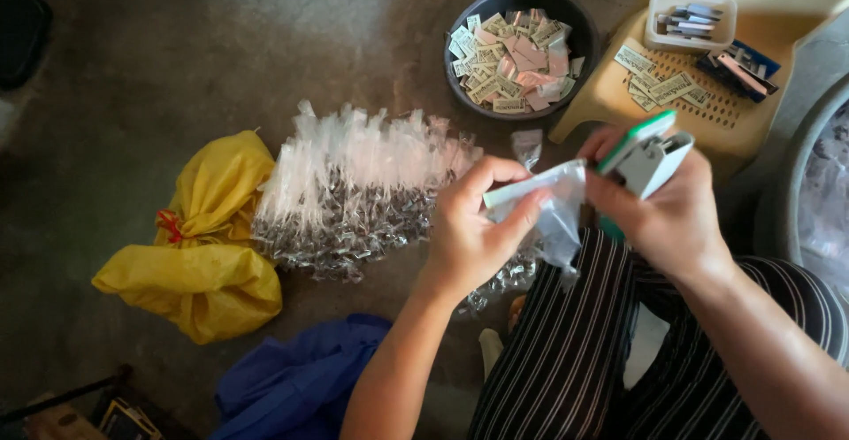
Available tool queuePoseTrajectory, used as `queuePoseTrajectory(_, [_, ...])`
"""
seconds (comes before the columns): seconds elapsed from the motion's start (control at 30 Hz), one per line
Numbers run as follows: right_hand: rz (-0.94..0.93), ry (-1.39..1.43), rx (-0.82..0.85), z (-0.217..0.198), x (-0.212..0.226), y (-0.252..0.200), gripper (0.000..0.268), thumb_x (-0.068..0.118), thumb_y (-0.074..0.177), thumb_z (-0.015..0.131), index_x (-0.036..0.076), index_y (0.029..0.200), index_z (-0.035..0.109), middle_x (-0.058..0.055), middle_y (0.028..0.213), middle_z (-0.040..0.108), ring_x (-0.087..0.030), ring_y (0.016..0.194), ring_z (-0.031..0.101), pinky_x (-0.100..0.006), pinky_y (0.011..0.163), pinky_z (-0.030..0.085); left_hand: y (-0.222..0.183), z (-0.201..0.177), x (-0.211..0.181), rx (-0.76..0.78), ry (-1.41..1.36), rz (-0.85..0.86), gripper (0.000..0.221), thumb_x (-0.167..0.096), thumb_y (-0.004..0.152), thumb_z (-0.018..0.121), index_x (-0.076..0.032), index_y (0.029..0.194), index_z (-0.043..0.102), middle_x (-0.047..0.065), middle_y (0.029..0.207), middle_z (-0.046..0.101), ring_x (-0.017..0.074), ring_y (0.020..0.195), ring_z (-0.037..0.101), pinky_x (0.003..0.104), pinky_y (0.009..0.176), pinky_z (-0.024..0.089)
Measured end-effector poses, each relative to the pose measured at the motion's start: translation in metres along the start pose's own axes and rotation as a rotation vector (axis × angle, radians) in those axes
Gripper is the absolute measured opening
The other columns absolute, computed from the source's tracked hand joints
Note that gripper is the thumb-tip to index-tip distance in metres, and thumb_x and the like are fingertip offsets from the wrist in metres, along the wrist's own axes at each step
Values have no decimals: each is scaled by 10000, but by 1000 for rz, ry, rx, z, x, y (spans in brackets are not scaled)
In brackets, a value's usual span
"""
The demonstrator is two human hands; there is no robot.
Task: Stapling labels onto small plastic bags containing products.
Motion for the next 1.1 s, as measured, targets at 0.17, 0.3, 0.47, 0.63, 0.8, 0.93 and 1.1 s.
queuePoseTrajectory(0.17, [-182,18,-183,10,34,19,164,84,988,722,50,1099,606,-27,1116,649,-98,1011,626,-265,915,535,5,5,0,-77,205,160,155,-64,941,783,-30,1019,654,82,920,703,175,835,720,297,755,563])
queuePoseTrajectory(0.3, [-92,-79,-222,12,-10,37,253,280,1053,713,85,960,583,56,856,555,-70,799,513,-252,700,427,3,21,2,-65,306,257,160,-48,921,791,-35,1012,660,105,926,687,240,857,697,339,771,545])
queuePoseTrajectory(0.47, [-64,-70,-195,20,-22,55,417,401,1061,732,99,848,539,90,774,496,-42,715,418,-256,601,342,4,21,-4,-70,256,224,210,-68,906,802,-36,1057,660,96,963,701,219,882,711,325,783,559])
queuePoseTrajectory(0.63, [-32,-102,-95,8,-9,48,390,440,1071,669,117,885,554,99,771,503,-33,709,428,-245,599,347,-3,16,23,-168,107,57,178,-49,918,804,-16,1036,674,67,884,709,144,790,686,278,740,573])
queuePoseTrajectory(0.8, [-103,-96,-108,14,-22,50,401,441,1079,674,114,891,539,98,786,496,-37,721,427,-257,603,353,1,35,21,-157,87,70,148,-38,911,795,-20,1000,678,60,895,720,120,781,709,268,720,585])
queuePoseTrajectory(0.93, [-12,-99,-190,16,-48,59,429,419,1044,707,109,796,544,89,726,489,-45,681,411,-280,563,338,4,40,25,-106,95,28,150,-24,893,791,-11,989,676,55,872,719,103,762,703,272,710,590])
queuePoseTrajectory(1.1, [9,1,-219,6,-46,53,333,400,993,707,112,884,578,80,795,556,-61,728,499,-262,635,424,4,36,55,-120,37,-3,131,-19,910,776,-7,988,673,47,865,724,108,757,694,270,693,577])
Point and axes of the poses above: each hand's wrist, its own y-axis towards the middle knuckle, its own z-axis out of the palm, x = y × z, the point moved 2 cm from there along y, towards the middle knuckle
